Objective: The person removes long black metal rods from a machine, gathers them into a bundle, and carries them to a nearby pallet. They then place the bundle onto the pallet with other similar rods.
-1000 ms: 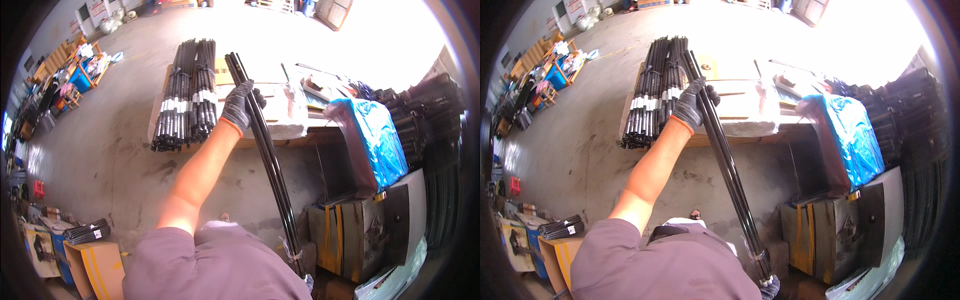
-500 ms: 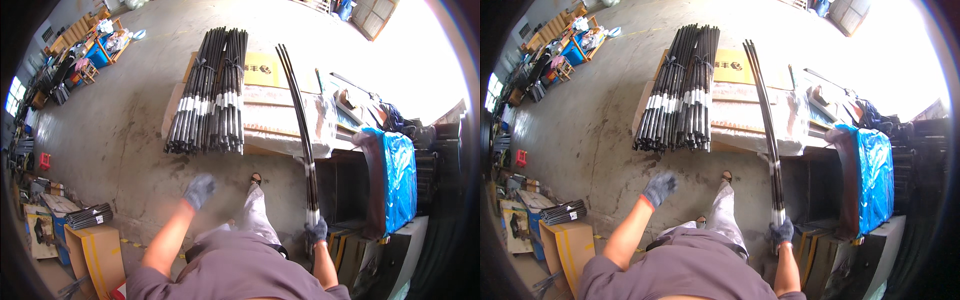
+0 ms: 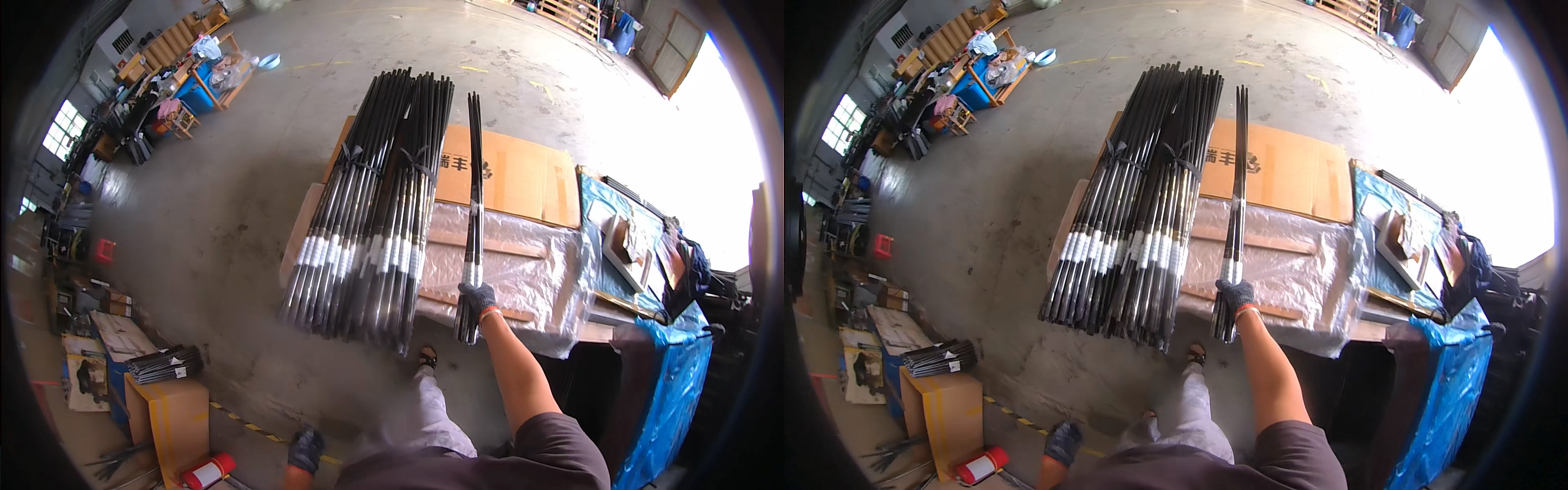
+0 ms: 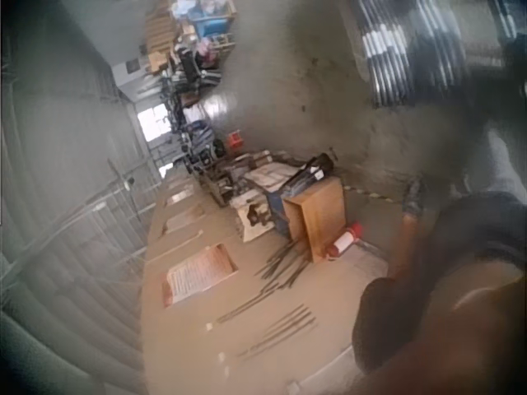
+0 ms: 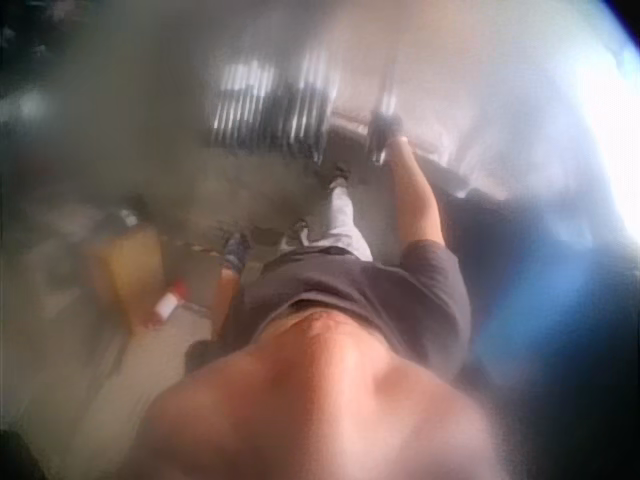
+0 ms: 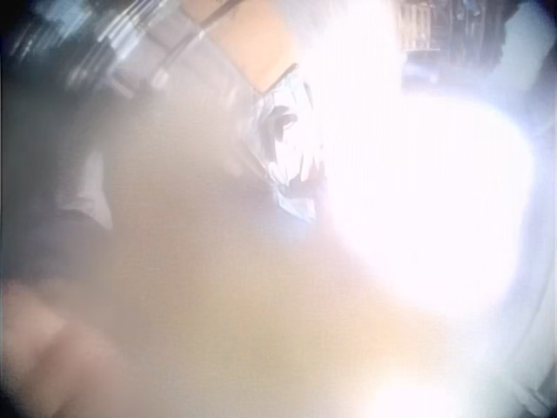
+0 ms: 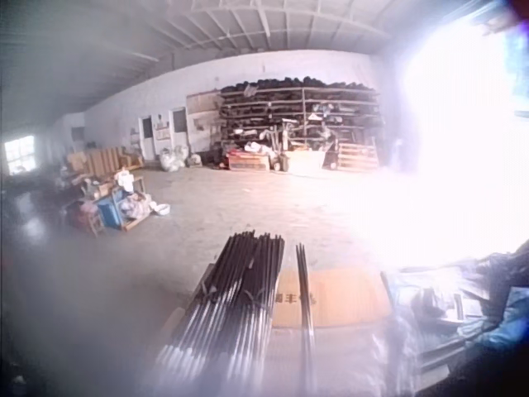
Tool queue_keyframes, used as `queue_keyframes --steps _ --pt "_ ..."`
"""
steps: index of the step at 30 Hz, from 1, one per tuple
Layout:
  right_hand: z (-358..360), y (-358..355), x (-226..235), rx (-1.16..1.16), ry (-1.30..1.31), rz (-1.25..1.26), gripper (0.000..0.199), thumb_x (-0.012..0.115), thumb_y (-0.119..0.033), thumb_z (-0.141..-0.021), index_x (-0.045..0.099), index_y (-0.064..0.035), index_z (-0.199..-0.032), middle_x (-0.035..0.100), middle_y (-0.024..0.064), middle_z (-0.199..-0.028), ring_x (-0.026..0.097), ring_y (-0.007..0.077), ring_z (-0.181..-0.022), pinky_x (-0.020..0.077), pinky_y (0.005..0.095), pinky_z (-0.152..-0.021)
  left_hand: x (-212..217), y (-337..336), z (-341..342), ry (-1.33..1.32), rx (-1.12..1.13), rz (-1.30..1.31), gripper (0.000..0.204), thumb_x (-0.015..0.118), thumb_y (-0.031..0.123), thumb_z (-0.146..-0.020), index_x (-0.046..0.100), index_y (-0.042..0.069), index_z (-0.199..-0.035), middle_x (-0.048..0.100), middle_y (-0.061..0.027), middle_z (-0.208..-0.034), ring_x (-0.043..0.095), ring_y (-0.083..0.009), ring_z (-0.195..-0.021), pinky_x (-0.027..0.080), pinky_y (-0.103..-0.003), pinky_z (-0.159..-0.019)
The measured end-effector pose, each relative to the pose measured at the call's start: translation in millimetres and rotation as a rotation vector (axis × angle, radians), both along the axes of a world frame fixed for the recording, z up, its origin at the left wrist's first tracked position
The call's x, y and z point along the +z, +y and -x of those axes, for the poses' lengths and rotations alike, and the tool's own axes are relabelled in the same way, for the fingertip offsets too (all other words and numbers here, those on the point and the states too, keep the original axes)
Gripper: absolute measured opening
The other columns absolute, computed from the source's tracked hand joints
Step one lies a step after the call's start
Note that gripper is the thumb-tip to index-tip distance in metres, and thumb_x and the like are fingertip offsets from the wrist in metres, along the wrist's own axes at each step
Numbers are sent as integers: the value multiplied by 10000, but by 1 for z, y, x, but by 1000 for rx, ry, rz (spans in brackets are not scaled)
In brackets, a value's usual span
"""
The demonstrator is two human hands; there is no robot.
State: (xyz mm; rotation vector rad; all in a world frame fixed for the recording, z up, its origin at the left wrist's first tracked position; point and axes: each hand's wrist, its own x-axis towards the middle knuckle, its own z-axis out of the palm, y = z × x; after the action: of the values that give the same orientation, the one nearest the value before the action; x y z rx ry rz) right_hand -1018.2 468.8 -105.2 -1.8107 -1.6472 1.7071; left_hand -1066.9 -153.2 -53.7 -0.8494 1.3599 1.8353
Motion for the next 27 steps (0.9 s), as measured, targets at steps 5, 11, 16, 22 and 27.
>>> queue_keyframes --steps 5,11,16,22,27 --pt "61 59 -80 -95 150 128 354 752 -272 -685 647 33 -829 629 105 -664 617 200 -559 490 355 -511 29 8 -23 -58 -54 -28 65 598 146 -846 615 111 -898 619 -63 -760 611 -220 -746 504 -378 -635" --pt "111 89 -114 -105 179 190 279 744 -215 -718 612 -15 -861 584 79 -658 559 199 -519 466 357 -465 49 24 -37 -177 -229 295 59 604 144 -838 614 108 -884 609 -52 -751 597 -210 -733 493 -373 -621" --pt "139 98 -127 -89 205 212 281 732 -219 -736 613 -8 -879 601 79 -682 574 210 -536 476 354 -484 51 43 -31 -209 -316 381 55 610 143 -831 614 106 -872 600 -42 -744 585 -202 -722 483 -368 -610" --pt "143 106 -123 14 -8 -7 403 737 -321 -674 661 3 -901 666 101 -759 634 197 -648 488 356 -607 45 58 -10 -189 -438 416 51 617 141 -823 613 103 -857 590 -31 -736 571 -193 -709 471 -363 -596" --pt "144 89 -55 -25 119 -72 286 726 -222 -720 641 -15 -898 646 82 -729 607 177 -613 481 330 -562 39 52 -4 -164 -488 429 50 623 140 -817 612 101 -845 581 -22 -728 559 -185 -698 461 -359 -585"
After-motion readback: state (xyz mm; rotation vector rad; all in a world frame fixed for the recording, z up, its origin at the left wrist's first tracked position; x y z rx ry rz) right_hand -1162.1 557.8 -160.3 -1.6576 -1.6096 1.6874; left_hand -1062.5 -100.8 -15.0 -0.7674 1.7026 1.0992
